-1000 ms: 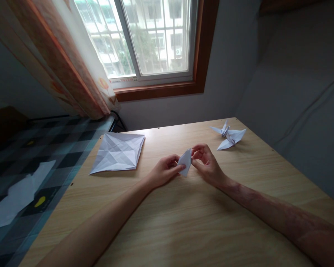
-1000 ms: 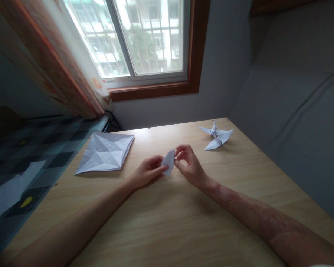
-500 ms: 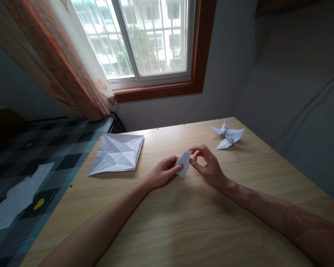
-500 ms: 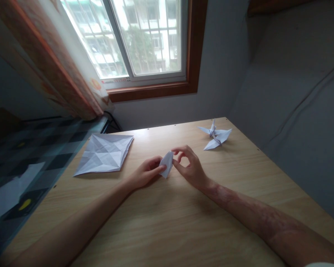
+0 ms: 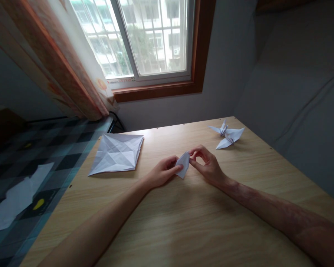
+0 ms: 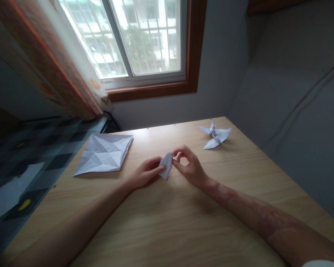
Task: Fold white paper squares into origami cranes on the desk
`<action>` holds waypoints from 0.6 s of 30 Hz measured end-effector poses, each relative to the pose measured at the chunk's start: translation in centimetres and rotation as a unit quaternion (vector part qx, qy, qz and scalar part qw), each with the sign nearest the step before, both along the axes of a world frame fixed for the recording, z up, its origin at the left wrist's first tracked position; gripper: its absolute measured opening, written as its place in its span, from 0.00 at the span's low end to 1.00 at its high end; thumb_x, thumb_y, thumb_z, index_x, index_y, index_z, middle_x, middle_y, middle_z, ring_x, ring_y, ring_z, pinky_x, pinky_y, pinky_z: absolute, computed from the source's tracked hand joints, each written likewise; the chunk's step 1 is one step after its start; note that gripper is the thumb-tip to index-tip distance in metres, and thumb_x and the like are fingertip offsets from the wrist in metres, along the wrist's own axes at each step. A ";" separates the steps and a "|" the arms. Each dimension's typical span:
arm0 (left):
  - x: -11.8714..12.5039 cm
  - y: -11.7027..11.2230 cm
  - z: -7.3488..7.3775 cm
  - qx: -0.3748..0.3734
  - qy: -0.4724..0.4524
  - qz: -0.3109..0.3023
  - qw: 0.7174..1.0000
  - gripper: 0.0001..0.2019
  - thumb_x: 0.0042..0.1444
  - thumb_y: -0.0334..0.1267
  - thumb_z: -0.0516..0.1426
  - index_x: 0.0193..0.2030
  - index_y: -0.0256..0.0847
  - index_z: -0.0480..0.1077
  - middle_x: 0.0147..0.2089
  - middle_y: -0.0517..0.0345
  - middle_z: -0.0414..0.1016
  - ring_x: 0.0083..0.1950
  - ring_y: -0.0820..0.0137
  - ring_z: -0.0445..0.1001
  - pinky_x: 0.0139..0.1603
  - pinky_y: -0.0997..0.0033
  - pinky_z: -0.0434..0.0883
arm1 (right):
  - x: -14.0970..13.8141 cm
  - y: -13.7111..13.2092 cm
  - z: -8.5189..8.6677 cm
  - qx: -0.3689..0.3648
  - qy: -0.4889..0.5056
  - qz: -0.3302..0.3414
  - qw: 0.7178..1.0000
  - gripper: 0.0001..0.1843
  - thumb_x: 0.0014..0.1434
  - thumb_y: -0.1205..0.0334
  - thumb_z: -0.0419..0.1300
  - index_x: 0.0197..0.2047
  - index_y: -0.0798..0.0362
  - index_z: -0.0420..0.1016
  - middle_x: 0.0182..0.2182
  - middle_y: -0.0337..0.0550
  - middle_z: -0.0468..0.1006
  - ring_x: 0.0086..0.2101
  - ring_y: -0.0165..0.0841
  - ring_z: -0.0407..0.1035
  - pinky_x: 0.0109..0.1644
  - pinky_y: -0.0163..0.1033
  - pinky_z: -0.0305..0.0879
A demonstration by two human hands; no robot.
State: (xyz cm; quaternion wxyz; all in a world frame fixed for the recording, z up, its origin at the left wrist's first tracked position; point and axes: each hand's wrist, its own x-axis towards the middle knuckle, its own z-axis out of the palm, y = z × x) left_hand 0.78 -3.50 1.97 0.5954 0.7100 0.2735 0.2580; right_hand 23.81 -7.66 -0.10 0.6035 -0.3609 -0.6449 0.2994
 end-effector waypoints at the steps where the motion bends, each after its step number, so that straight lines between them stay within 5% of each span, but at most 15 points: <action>1: 0.0 0.0 0.0 -0.003 0.000 -0.002 1.000 0.23 0.66 0.57 0.65 0.46 0.35 0.74 0.38 0.59 0.69 0.39 0.69 0.66 0.39 0.71 0.63 | 0.0 0.0 0.1 0.002 0.000 0.003 1.000 0.07 0.69 0.59 0.70 0.48 0.46 0.77 0.44 0.42 0.79 0.38 0.35 0.73 0.45 0.44 0.75; 18: -0.5 0.5 -0.4 -0.077 -0.029 -0.009 0.997 0.21 0.63 0.53 0.70 0.44 0.36 0.75 0.37 0.59 0.72 0.38 0.71 0.69 0.39 0.73 0.66 | 0.2 0.0 -0.1 -0.016 0.005 0.006 1.000 0.07 0.71 0.54 0.69 0.44 0.46 0.78 0.40 0.41 0.79 0.41 0.37 0.74 0.49 0.45 0.74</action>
